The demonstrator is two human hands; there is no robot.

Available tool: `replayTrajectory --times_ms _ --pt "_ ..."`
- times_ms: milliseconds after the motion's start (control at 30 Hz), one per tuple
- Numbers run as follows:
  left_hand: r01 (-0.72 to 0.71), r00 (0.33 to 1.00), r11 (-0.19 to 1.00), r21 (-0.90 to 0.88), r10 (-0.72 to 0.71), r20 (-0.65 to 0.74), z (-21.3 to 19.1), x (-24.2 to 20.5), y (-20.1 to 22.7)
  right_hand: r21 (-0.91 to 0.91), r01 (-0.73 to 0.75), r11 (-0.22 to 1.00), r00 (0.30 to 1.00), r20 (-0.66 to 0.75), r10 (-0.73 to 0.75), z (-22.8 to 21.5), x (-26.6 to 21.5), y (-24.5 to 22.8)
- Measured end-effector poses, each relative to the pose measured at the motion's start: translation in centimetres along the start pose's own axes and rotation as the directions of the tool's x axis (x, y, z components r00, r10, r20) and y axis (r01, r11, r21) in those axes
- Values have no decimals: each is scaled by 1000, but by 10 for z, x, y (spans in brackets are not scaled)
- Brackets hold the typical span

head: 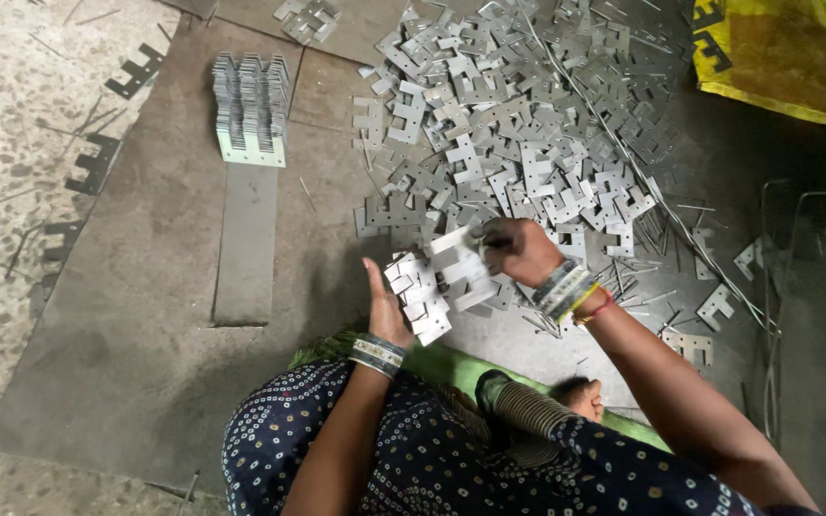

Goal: The person sits on the floor and sorts a large pile of small, silver metal brackets. They pick up the brackets one by one, align them, and stack them into neat piles on a flat metal sheet placed on the floor.

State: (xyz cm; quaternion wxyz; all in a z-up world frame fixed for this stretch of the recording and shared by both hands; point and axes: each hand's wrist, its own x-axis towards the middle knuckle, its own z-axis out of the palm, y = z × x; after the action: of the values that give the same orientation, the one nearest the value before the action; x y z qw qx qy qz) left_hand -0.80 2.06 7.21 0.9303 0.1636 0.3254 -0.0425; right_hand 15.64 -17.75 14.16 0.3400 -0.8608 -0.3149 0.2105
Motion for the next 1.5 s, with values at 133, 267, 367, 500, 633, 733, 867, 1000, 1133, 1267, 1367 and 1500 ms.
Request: replayTrajectory --times_ms 133,267,367,500,633,733,867,1000,1133,1267,1367,1500 --pt "-75 987 997 14 72 145 -1 4 -10 -98 -30 995 980 -200 10 -32 -25 66" --pt "-48 981 998 -34 54 185 6 3 -18 -450 -500 740 865 -302 401 -33 -65 147" --pt "-34 988 999 15 32 148 23 6 -25 -511 -573 641 813 -255 524 -9 -86 159" --pt "146 968 989 -14 -140 210 33 10 -30 -582 -483 654 869 -231 437 15 -81 133" --pt "149 957 984 94 -167 237 8 24 -37 -640 -477 603 857 -185 481 20 -77 113" --pt "67 966 987 145 -101 237 -12 34 -45 -517 -546 659 832 -243 499 -6 -76 91" --pt "68 977 971 230 -111 180 -17 51 -50 138 -453 881 891 63 449 -46 -81 62" --pt "73 974 962 265 -126 187 -9 50 -47 289 -351 891 934 36 356 -35 -79 71" --pt "135 989 931 338 -150 18 2 40 -41 -604 -305 736 949 -131 285 -6 -91 114" --pt "110 989 949 295 -133 59 1 41 -41 -557 -353 752 935 -187 300 -12 -94 119" --pt "46 988 959 279 -85 131 -10 49 -46 -356 -499 790 866 -170 471 -32 -92 84" --pt "6 976 961 275 -66 209 -17 54 -49 84 -445 892 885 194 423 -47 -72 45"
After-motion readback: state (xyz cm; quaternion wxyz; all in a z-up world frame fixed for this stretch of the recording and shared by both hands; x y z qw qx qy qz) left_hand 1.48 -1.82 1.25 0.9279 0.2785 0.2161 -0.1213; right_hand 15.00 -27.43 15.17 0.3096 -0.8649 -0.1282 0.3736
